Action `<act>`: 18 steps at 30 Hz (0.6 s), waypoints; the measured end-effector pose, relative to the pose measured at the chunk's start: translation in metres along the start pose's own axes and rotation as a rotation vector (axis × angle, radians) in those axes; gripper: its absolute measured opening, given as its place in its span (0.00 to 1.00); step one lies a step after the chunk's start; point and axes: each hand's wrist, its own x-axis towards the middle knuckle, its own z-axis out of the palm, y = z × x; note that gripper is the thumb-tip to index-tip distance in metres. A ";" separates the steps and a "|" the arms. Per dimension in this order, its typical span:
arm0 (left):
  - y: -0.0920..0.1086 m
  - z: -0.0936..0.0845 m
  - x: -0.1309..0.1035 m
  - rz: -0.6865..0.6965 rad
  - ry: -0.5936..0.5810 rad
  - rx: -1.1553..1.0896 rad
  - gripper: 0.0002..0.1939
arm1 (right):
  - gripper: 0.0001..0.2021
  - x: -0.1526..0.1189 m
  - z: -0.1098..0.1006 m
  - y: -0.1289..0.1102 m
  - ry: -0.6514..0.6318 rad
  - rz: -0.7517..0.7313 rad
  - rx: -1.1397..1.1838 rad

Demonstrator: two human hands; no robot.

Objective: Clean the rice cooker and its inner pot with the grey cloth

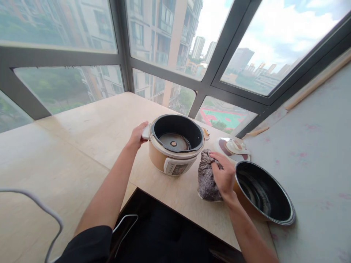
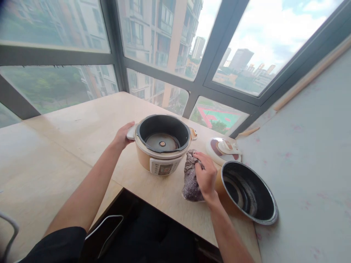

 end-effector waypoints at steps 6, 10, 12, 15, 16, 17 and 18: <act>-0.004 0.005 -0.006 0.087 0.187 0.058 0.17 | 0.15 0.009 0.015 -0.019 0.236 -0.022 0.112; -0.002 0.008 -0.016 0.120 0.268 0.103 0.19 | 0.20 0.033 0.023 -0.047 0.015 -0.265 0.228; 0.000 0.009 -0.021 0.144 0.293 0.178 0.19 | 0.20 0.041 0.027 -0.059 -0.105 -0.385 0.284; 0.003 0.013 -0.027 0.188 0.283 0.365 0.18 | 0.19 0.047 0.034 -0.071 -0.259 -0.489 0.294; 0.003 0.014 -0.028 0.206 0.276 0.432 0.18 | 0.19 0.049 0.036 -0.074 -0.308 -0.488 0.253; 0.003 0.016 -0.029 0.228 0.280 0.490 0.17 | 0.19 0.050 0.037 -0.076 -0.354 -0.476 0.194; 0.003 0.017 -0.030 0.253 0.295 0.534 0.17 | 0.20 0.051 0.038 -0.078 -0.397 -0.464 0.131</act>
